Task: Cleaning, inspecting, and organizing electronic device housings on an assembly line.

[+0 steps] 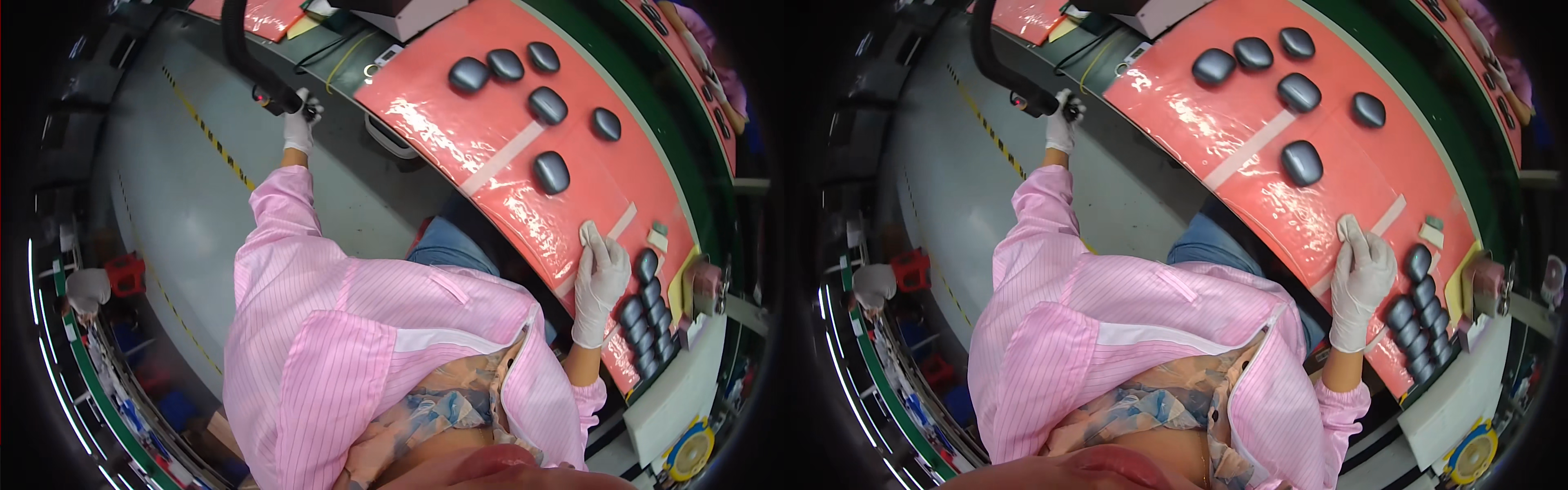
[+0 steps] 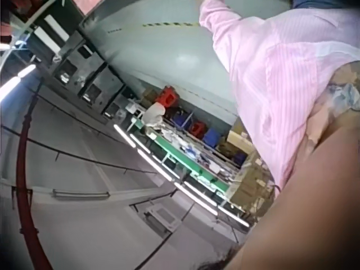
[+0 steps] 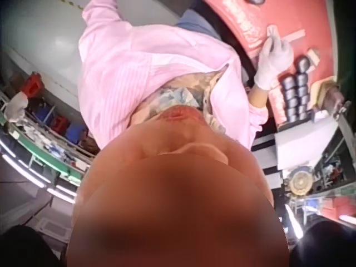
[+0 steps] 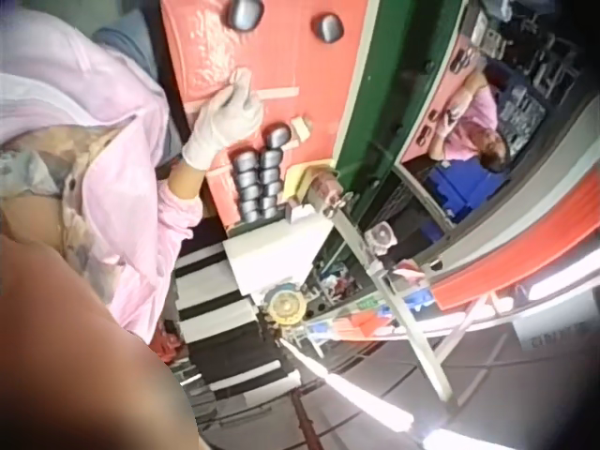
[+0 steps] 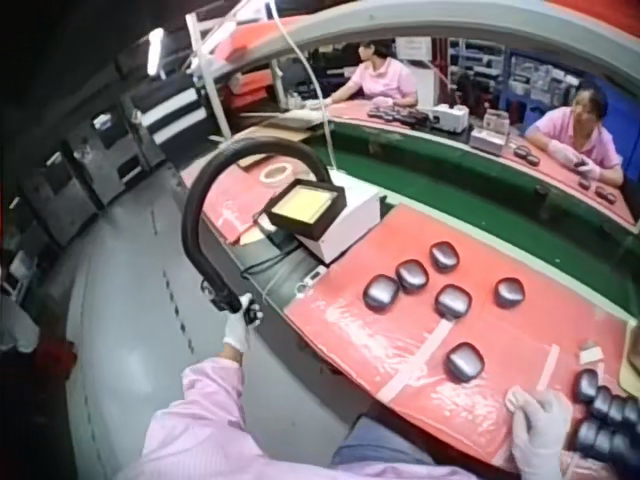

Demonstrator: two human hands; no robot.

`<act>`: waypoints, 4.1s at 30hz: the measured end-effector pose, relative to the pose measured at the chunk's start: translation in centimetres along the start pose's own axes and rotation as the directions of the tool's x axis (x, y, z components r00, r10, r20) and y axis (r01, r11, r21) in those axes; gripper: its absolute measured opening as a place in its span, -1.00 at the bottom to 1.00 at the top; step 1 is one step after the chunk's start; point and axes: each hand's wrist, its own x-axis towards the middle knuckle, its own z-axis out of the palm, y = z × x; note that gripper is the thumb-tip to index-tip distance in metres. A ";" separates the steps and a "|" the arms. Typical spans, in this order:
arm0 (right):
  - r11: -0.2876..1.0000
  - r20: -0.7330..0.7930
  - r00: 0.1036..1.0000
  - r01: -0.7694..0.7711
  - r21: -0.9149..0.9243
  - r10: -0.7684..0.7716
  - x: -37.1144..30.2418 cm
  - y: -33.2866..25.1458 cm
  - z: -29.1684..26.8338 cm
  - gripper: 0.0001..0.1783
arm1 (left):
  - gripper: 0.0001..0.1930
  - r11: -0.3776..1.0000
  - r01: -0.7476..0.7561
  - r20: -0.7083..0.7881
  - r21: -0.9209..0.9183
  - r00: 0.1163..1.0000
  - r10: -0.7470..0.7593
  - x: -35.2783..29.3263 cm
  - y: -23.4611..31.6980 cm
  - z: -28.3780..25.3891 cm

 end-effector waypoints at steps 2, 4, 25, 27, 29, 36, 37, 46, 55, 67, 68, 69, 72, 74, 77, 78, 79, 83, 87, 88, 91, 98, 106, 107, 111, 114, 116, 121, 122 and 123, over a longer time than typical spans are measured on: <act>0.997 0.073 0.995 -0.068 -0.022 0.069 -0.1 0.9 0.2 -0.73 | -0.55 0.910 0.340 -0.111 0.238 0.940 -0.322 -3.2 -0.9 2.0; 0.953 0.056 0.991 -0.129 0.276 0.118 -0.4 1.0 0.4 -0.78 | -0.46 0.888 0.424 -0.066 -0.178 0.895 -0.440 -5.8 -0.1 3.3; 0.805 -0.225 0.974 0.151 0.574 -0.023 1.1 -6.3 -0.8 -0.61 | -0.41 0.310 0.950 0.466 0.026 0.263 -0.845 -29.8 1.3 28.7; 0.626 -0.269 0.952 0.122 0.770 0.145 0.4 -6.4 0.0 -0.62 | -0.36 0.316 0.946 0.446 0.069 0.254 -0.858 -30.5 1.2 29.7; 0.321 -0.173 0.953 0.088 0.943 0.247 0.0 -7.0 -0.2 -0.67 | -0.36 0.344 0.937 0.438 0.062 0.285 -0.853 -30.8 0.6 29.4; 0.858 -0.246 0.962 0.224 0.461 -0.119 -0.3 -6.6 -0.4 -0.67 | -0.35 0.224 0.975 0.593 -0.011 0.187 -0.783 -31.0 -0.7 28.2; 0.891 -0.215 0.966 0.220 0.396 -0.143 -0.4 -6.7 -0.8 -0.68 | -0.35 0.225 0.974 0.592 -0.011 0.188 -0.784 -31.0 -0.9 28.1; 0.831 -0.188 0.954 0.295 0.472 -0.232 -0.4 -6.2 -0.9 -0.64 | -0.36 0.115 0.990 0.668 -0.081 0.140 -0.731 -31.4 -1.4 27.9; 0.914 -0.310 0.950 0.085 0.396 0.046 -2.4 -4.5 -0.4 -0.54 | -0.28 0.331 0.937 0.431 0.111 0.255 -0.866 -31.9 -0.8 29.6; 0.835 -0.053 0.987 0.155 0.529 -0.150 -1.4 -6.0 -2.6 -0.80 | -0.12 0.931 0.119 0.754 0.345 0.556 -0.351 -33.2 -1.2 28.8; 0.909 -0.006 0.971 0.227 0.349 -0.240 -0.9 -6.1 -2.4 -0.82 | -0.12 0.931 0.119 0.751 0.345 0.559 -0.350 -33.1 -1.3 28.7; 0.912 -0.057 0.967 0.254 0.321 -0.249 -0.9 -5.5 -1.9 -0.77 | -0.12 0.907 0.199 0.730 0.371 0.541 -0.418 -33.0 -1.6 28.5; 0.829 -0.152 0.988 0.104 0.549 -0.023 -2.7 -5.8 0.1 -0.66 | -0.09 0.887 0.258 0.685 0.383 0.565 -0.460 -33.6 -2.0 28.4; 0.781 -0.222 0.974 0.111 0.615 0.037 -2.4 -6.0 0.5 -0.63 | -0.08 0.917 0.203 0.691 0.343 0.607 -0.393 -33.4 -1.9 28.6; 0.822 -0.214 0.975 0.168 0.543 -0.058 -1.8 -6.9 -0.7 -0.60 | -0.05 0.923 0.158 0.657 0.351 0.661 -0.363 -33.3 -2.4 28.4; 0.886 -0.115 0.972 0.232 0.401 -0.203 -1.8 -7.2 -1.3 -0.60 | -0.05 0.924 0.113 0.655 0.365 0.674 -0.341 -33.2 -2.5 28.4; 0.883 -0.093 0.972 0.235 0.406 -0.216 -2.4 -7.4 -1.0 -0.60 | -0.04 0.922 0.130 0.683 0.365 0.636 -0.360 -33.0 -2.4 28.4; 0.758 -0.083 0.992 0.129 0.639 -0.099 -3.4 -6.2 -1.6 -0.56 | -0.01 0.929 0.246 0.720 0.275 0.588 -0.369 -33.0 -2.2 28.3; 0.676 -0.242 0.947 0.038 0.736 0.210 -4.2 -6.0 0.7 -0.55 | 0.03 0.931 0.207 0.734 0.302 0.573 -0.365 -32.9 -2.3 28.6; 0.676 -0.241 0.947 0.035 0.736 0.213 -3.8 -6.1 0.3 -0.55 | 0.03 0.930 0.209 0.734 0.303 0.571 -0.368 -33.0 -2.5 28.6; 0.910 -0.180 0.974 0.197 0.366 -0.138 -2.7 -6.7 -0.8 -0.56 | 0.03 0.935 0.185 0.706 0.301 0.617 -0.349 -33.4 -2.9 28.5; 0.857 -0.224 0.975 0.125 0.500 -0.012 -2.1 -6.7 0.2 -0.64 | -0.03 0.934 0.277 0.608 0.227 0.709 -0.358 -34.4 -3.6 28.9; 0.292 0.060 0.998 -0.058 0.955 0.003 -3.0 -8.2 0.1 -0.74 | -0.05 0.914 0.274 0.616 0.300 0.676 -0.405 -33.2 -4.1 28.1; 0.173 0.172 0.978 -0.150 0.973 -0.121 -2.5 -7.1 -0.8 -0.76 | -0.03 0.923 0.294 0.648 0.248 0.658 -0.384 -33.1 -3.9 28.5; 0.177 0.063 0.978 -0.099 0.979 0.199 -4.7 -5.6 -0.7 -0.65 | -0.15 0.920 0.366 0.751 0.144 0.564 -0.342 -32.5 -3.7 29.1; 0.401 -0.013 0.963 -0.099 0.911 0.268 -4.5 -5.6 -0.4 -0.63 | -0.14 0.931 0.328 0.767 0.161 0.552 -0.327 -32.5 -3.7 29.2; 0.431 -0.062 0.962 -0.061 0.900 0.265 -3.9 -6.1 0.1 -0.58 | -0.16 0.934 0.326 0.752 0.142 0.579 -0.317 -32.8 -4.3 29.1; 0.975 -0.069 0.987 0.154 0.161 -0.144 -1.6 -8.8 -0.2 -0.56 | -0.20 0.959 0.177 0.696 0.221 0.660 -0.282 -33.8 -6.1 28.6; 0.995 -0.073 0.992 0.100 -0.024 -0.101 -1.5 -8.8 0.2 -0.56 | -0.15 0.957 0.107 0.667 0.268 0.696 -0.265 -33.8 -6.5 28.5; 0.998 -0.013 0.998 0.054 -0.027 -0.054 -1.4 -8.4 0.3 -0.57 | -0.21 0.951 0.041 0.682 0.306 0.688 -0.249 -33.8 -6.5 28.2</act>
